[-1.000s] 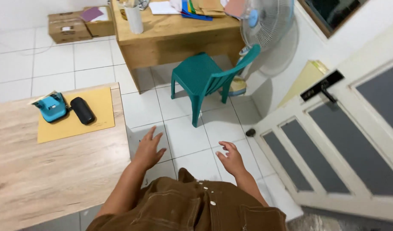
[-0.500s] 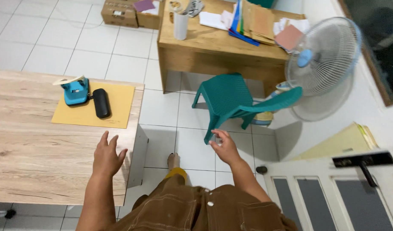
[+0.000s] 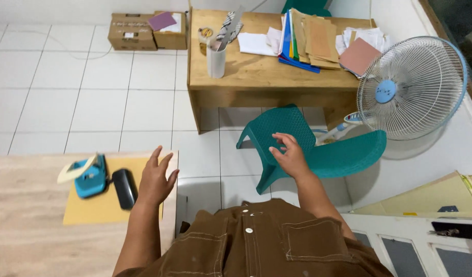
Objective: Moving colored folders and brown envelopes from a desk to a storage cabinet and stacking them.
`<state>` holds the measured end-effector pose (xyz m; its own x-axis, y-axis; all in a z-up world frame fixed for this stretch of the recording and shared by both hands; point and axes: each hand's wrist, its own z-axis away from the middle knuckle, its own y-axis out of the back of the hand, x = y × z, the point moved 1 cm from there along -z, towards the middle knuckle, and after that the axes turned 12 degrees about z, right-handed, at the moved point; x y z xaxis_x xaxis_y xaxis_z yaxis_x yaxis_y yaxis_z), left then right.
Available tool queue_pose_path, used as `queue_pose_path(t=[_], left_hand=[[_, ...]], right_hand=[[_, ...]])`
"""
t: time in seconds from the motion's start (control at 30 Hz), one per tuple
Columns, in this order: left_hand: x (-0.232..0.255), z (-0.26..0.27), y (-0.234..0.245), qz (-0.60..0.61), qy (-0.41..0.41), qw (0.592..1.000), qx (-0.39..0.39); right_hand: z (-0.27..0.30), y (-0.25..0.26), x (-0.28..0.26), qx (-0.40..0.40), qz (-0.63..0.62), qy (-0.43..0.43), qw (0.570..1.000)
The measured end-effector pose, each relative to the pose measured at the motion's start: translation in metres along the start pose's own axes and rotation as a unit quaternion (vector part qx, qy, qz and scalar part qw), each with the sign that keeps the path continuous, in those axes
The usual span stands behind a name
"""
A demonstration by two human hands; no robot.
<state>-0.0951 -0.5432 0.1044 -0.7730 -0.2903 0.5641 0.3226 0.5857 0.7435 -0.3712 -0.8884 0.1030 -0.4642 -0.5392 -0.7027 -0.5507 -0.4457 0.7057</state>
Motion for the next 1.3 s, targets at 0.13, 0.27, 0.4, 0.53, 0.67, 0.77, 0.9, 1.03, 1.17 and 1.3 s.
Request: queue_pose_path(t=[0.13, 0.27, 0.4, 0.53, 0.67, 0.77, 0.9, 1.03, 1.17, 1.3], left_hand=[[-0.005, -0.042, -0.018, 0.023, 0.009, 0.999, -0.038], [-0.014, -0.082, -0.029, 0.025, 0.061, 0.996, -0.054], [-0.043, -0.127, -0.048, 0.003, 0.112, 0.992, -0.065], [-0.073, -0.190, -0.061, -0.019, 0.123, 0.992, -0.037], [-0.072, -0.264, -0.060, -0.048, 0.146, 0.988, -0.024], [-0.075, -0.319, -0.061, -0.059, 0.148, 0.987, -0.010], [-0.086, -0.357, -0.074, -0.052, 0.164, 0.985, -0.025], [-0.108, -0.387, -0.089, -0.054, 0.179, 0.981, -0.051], [-0.145, -0.438, -0.100, -0.046, 0.173, 0.979, -0.101], [-0.184, -0.508, -0.122, -0.021, 0.096, 0.982, -0.163]], right_hand=[[-0.031, -0.006, 0.032, 0.000, -0.005, -0.024, 1.000], [-0.083, -0.009, 0.064, -0.026, 0.006, -0.064, 0.998], [-0.157, -0.015, 0.088, -0.009, 0.015, -0.059, 0.998], [-0.245, -0.011, 0.091, -0.030, 0.022, -0.048, 0.998], [-0.326, 0.007, 0.086, -0.033, 0.016, -0.040, 0.999], [-0.391, 0.021, 0.084, -0.004, 0.014, 0.023, 1.000], [-0.440, 0.034, 0.077, 0.068, -0.037, 0.064, 0.995], [-0.461, 0.024, 0.077, 0.070, -0.076, 0.064, 0.993], [-0.461, 0.008, 0.085, 0.084, -0.127, -0.013, 0.988], [-0.447, 0.000, 0.101, 0.137, -0.132, -0.095, 0.977]])
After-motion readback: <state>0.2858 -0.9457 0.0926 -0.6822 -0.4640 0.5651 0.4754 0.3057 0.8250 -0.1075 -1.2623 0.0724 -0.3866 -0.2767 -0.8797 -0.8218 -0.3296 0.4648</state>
